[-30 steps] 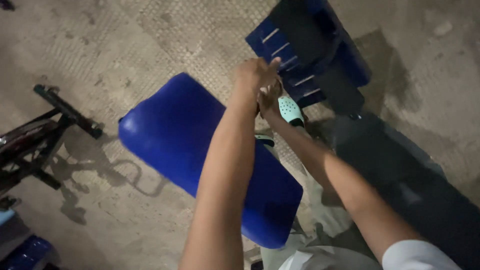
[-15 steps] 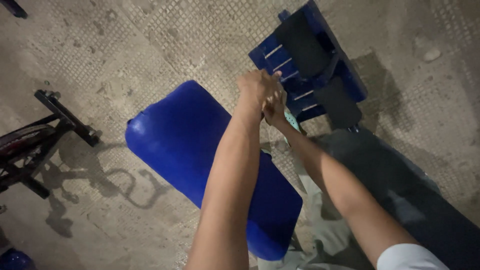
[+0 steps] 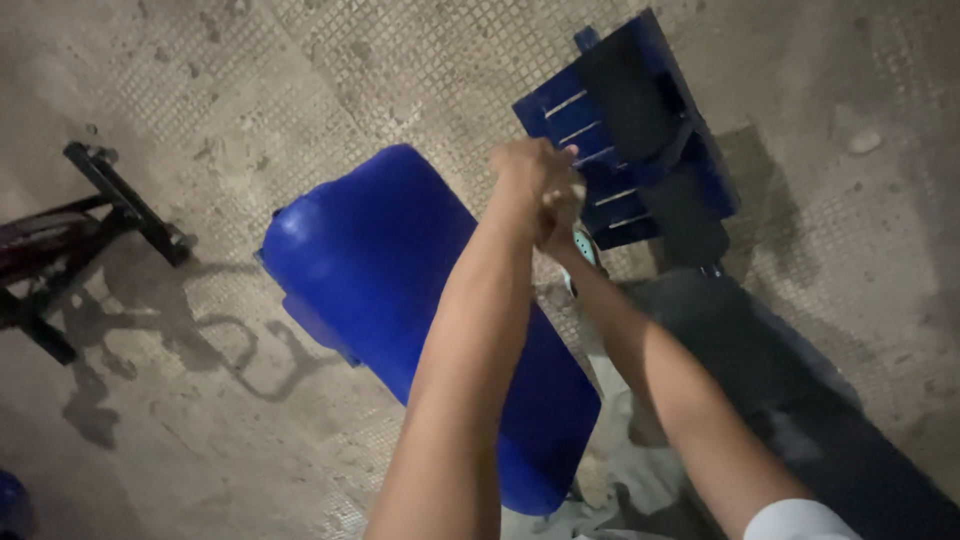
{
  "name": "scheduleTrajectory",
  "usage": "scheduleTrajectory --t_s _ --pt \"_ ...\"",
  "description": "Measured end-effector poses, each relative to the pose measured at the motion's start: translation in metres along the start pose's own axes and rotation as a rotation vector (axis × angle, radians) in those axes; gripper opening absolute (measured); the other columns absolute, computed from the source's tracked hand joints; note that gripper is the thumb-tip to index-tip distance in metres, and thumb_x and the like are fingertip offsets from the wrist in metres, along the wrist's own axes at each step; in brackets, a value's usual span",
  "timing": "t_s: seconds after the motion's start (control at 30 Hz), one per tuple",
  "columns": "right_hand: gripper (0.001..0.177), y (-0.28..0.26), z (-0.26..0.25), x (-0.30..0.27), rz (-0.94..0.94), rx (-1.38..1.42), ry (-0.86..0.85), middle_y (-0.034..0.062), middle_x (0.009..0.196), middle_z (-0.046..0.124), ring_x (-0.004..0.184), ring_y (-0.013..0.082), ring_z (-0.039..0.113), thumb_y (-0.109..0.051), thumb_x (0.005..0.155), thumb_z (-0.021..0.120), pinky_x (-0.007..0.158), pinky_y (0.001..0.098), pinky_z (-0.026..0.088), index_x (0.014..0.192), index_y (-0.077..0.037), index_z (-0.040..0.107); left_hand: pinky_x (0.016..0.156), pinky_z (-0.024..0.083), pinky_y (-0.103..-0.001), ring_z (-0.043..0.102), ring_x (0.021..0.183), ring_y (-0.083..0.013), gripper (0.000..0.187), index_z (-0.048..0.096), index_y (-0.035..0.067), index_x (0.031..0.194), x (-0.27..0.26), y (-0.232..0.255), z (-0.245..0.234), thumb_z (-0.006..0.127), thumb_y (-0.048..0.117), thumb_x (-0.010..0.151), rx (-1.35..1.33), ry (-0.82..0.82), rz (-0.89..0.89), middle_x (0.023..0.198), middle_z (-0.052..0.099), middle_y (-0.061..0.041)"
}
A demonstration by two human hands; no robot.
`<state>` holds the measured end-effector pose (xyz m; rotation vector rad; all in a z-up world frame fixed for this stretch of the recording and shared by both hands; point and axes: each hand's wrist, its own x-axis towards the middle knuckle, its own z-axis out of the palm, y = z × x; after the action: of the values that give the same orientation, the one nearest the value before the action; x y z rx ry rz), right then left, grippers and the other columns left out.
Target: Cleaning a gym bench and its components with a cloth.
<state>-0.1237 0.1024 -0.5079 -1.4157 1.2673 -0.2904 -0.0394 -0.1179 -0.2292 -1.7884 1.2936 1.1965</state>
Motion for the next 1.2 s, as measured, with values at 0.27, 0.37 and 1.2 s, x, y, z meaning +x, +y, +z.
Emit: scheduleTrajectory --t_s 0.27,0.37,1.2 --pt "0.05 -0.028 -0.05 -0.032 0.046 0.119 -0.063 0.0148 0.126 0.062 0.116 0.0243 0.058 -0.042 0.107 0.054 0.098 0.0384 0.047 0.139 -0.004 0.053 0.099 0.054 -0.044 0.066 0.123 -0.0282 0.052 0.074 0.018 0.123 0.048 0.004 0.024 0.049 0.057 0.1 0.044 0.134 0.119 0.132 0.069 -0.009" --pt "0.055 -0.083 -0.095 -0.071 0.265 0.232 -0.088 0.0102 0.141 0.057 0.125 0.0217 0.053 -0.046 0.111 0.045 0.099 0.0381 0.043 0.154 -0.011 0.047 0.099 0.054 -0.045 0.067 0.123 -0.029 0.047 0.075 0.018 0.122 0.032 0.017 0.004 0.054 0.053 0.098 0.012 0.158 0.101 0.13 0.071 -0.009" --pt "0.065 -0.126 -0.182 0.05 -0.179 -0.917 0.132 0.0152 0.161 0.04 0.139 0.0387 0.042 -0.025 0.098 0.06 0.11 0.052 0.039 0.162 -0.021 0.048 0.118 0.014 -0.055 0.029 0.149 -0.0345 0.07 0.048 0.011 0.148 -0.188 -0.067 -0.062 0.053 0.053 0.091 0.56 0.492 0.361 0.155 0.042 -0.018"
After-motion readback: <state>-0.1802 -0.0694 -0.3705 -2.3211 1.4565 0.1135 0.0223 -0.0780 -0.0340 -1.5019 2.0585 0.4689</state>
